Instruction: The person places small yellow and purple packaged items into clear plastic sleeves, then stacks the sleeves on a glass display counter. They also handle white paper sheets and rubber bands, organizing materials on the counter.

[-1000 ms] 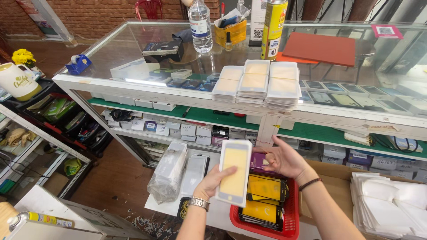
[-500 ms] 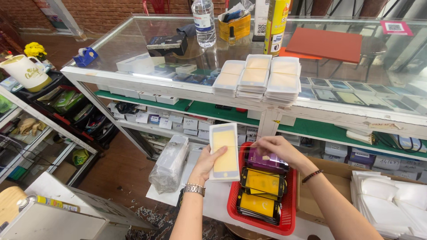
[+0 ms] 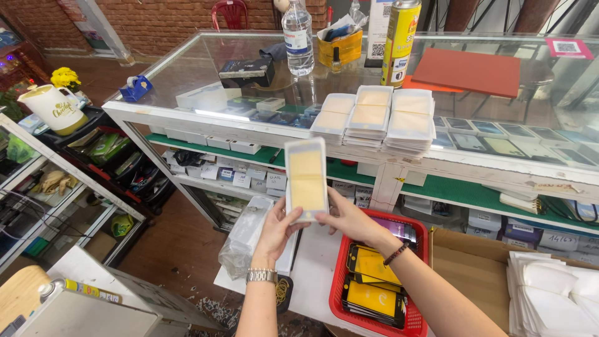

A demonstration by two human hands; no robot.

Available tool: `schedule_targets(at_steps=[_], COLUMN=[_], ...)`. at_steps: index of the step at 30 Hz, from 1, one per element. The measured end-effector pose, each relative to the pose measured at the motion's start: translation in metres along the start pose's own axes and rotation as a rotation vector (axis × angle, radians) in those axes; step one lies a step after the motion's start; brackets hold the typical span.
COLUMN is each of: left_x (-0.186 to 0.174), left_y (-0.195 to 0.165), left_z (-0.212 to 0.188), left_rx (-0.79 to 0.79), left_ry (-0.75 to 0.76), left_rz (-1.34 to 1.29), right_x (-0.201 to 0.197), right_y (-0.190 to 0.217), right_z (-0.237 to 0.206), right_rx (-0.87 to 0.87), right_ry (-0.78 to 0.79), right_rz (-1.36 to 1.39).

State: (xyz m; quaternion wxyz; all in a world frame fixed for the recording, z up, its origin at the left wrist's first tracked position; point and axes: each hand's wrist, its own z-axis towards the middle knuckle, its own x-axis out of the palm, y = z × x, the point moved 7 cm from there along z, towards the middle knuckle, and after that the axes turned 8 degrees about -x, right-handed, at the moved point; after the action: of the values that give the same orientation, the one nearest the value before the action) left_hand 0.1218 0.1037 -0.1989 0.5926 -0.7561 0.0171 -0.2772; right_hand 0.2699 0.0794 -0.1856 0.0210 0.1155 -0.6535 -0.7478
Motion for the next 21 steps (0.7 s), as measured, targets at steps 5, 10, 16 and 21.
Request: schedule_targets(at_steps=[5,10,16,21], left_x=[0.023,0.064,0.067,0.06], left_y=[-0.072,-0.122,-0.14,-0.097], left_z=[0.049,0.109,0.145,0.124], left_rx=[0.136,0.129,0.28,0.642], left_ry=[-0.078,-0.038,-0.475,-0.709], left_rz=[0.037,0.05,1.098,0.864], right_x=[-0.022,-0.049,-0.051,-0.068], right_y=[0.058,0.095,0.052,-0.008], right_z=[0.032,0.06,0.052,0.001], right_rx=[-0.201,-0.309,-0.118,0.081], right_ry=[-0.351,-0.568,-0.332,-0.218], right_rz=[-0.062,-0.214,-0.018,-0.095])
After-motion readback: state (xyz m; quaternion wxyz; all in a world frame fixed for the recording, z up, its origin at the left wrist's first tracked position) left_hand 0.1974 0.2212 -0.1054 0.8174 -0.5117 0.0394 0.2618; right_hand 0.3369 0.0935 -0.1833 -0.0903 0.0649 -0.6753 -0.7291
